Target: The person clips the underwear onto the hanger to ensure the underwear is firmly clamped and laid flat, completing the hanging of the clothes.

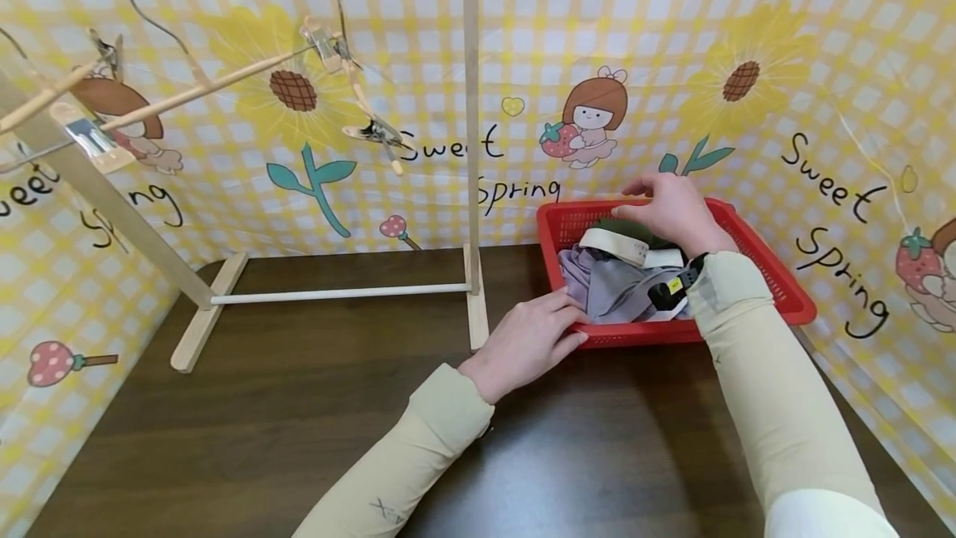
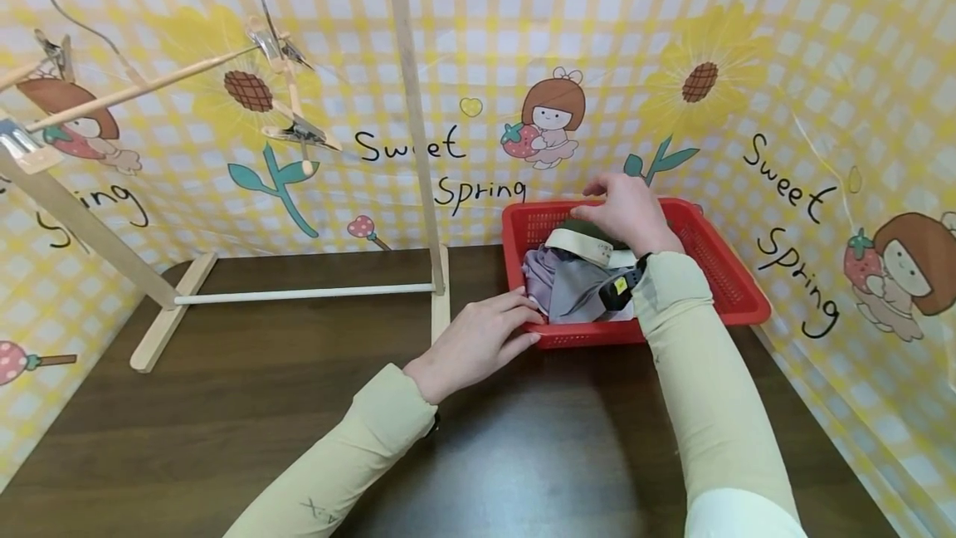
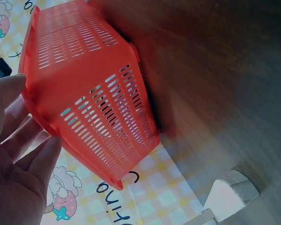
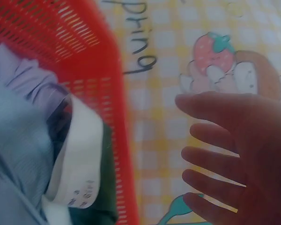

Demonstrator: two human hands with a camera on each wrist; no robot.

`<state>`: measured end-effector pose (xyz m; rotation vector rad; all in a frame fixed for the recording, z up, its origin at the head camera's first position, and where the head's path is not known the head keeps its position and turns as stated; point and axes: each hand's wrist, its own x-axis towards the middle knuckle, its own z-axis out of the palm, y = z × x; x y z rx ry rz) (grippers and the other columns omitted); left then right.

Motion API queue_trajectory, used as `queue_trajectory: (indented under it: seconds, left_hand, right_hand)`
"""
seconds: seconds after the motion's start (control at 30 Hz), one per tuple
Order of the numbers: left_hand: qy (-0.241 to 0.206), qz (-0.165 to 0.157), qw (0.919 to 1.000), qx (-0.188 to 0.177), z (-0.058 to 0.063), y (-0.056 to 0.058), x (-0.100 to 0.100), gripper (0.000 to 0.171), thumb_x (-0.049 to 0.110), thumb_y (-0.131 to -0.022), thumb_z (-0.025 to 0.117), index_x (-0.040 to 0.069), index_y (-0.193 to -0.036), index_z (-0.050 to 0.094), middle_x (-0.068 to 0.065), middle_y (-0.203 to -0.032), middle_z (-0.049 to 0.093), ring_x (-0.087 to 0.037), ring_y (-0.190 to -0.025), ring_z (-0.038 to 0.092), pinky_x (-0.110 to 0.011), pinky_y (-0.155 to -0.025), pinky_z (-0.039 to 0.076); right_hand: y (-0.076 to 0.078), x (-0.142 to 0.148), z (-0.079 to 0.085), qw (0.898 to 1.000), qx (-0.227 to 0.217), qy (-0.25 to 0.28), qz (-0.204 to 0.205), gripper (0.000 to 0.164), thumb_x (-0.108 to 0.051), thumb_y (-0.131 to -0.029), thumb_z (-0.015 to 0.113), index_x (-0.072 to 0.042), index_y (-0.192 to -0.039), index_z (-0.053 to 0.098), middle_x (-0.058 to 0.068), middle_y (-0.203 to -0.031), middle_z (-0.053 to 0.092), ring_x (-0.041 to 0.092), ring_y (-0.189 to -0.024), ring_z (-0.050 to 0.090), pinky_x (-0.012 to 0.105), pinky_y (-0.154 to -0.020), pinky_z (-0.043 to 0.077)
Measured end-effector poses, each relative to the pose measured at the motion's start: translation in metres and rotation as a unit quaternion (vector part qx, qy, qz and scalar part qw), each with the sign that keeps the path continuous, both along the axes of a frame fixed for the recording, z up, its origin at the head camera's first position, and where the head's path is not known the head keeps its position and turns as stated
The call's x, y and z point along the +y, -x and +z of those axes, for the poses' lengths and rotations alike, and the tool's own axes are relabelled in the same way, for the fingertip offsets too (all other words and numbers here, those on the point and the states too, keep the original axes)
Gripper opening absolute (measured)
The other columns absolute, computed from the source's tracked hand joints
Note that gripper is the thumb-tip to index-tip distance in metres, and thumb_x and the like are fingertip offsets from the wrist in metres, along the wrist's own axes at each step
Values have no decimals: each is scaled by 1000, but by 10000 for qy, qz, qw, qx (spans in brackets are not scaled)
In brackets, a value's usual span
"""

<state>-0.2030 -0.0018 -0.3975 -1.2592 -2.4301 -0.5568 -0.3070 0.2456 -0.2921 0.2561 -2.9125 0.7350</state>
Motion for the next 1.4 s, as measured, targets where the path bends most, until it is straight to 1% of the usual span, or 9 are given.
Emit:
queue_trajectory:
  seconds: [0.13, 0.33, 0.47, 0.57, 0.83, 0.97, 1.13, 1.27, 1.4]
  left_hand:
    - [-12, -27, 10000, 27, 1, 1, 0, 20, 26, -99, 69, 15, -114, 75, 2, -113, 66, -12, -109, 59, -26, -93, 50]
    - [178, 91, 9998, -67, 2, -1, 1, 22, 28, -99, 68, 15, -115, 75, 1, -117, 67, -16, -124, 57, -26, -103, 45]
    - [235, 91, 9996, -110, 3, -2, 2, 22, 30, -99, 68, 16, -115, 75, 2, -117, 66, -14, -119, 58, -24, -101, 45]
    - [238, 84, 9996, -115, 4, -2, 3, 22, 29, -99, 68, 16, -115, 75, 2, -116, 66, -13, -114, 58, -23, -98, 47]
    - [273, 181, 9993, -185, 4, -4, 2, 24, 30, -99, 68, 16, -117, 74, 1, -120, 67, -18, -128, 55, -26, -105, 42]
    - [255, 188, 9995, -89, 4, -4, 2, 22, 30, -99, 68, 16, -115, 74, 2, -118, 67, -16, -125, 56, -25, -103, 44]
    - [273, 194, 9994, 22, 4, -3, 2, 20, 29, -100, 67, 16, -113, 74, 2, -116, 66, -15, -122, 57, -25, -101, 45]
    - [285, 204, 9994, 45, 4, -3, 2, 20, 29, -99, 68, 15, -113, 73, 2, -116, 66, -16, -121, 58, -25, -101, 45]
    - [246, 174, 9995, 56, 4, -3, 1, 19, 28, -100, 67, 15, -112, 73, 2, -113, 65, -13, -111, 59, -24, -96, 48]
  right_hand:
    - [9, 4, -10, 9997, -184, -67, 118, 48, -30, -89, 79, -1, -125, 68, 23, -123, 65, 40, -113, 58, 55, -95, 44]
    - [19, 4, -25, 9966, -697, -290, 329, 49, -24, -86, 82, 2, -125, 66, 24, -126, 63, 40, -116, 57, 56, -95, 46]
    - [22, 1, -31, 9919, -1082, -543, 393, 53, -26, -85, 83, 5, -125, 65, 26, -125, 63, 39, -109, 59, 55, -91, 50]
    - [23, -1, -34, 9869, -1405, -692, 378, 61, -29, -84, 84, 7, -129, 62, 28, -129, 61, 39, -110, 59, 55, -92, 50]
    - [29, -2, -54, 9749, -1991, -982, 179, 75, -35, -80, 87, 7, -134, 57, 28, -129, 60, 39, -108, 59, 57, -93, 50]
    - [31, -2, -65, 9745, -1972, -1067, 107, 62, -30, -81, 86, 6, -126, 61, 24, -115, 64, 36, -97, 59, 51, -85, 51]
    - [31, -2, -71, 9751, -1880, -1167, 178, 36, -25, -85, 83, 1, -104, 68, 14, -91, 66, 30, -82, 58, 42, -72, 49]
    - [30, -3, -69, 9758, -1717, -1300, 373, 17, -18, -91, 71, -1, -88, 65, 12, -79, 61, 28, -72, 55, 40, -67, 45]
    - [28, -3, -63, 9761, -1423, -1539, 581, 19, -13, -97, 56, -3, -83, 62, 13, -79, 60, 30, -73, 56, 43, -71, 45]
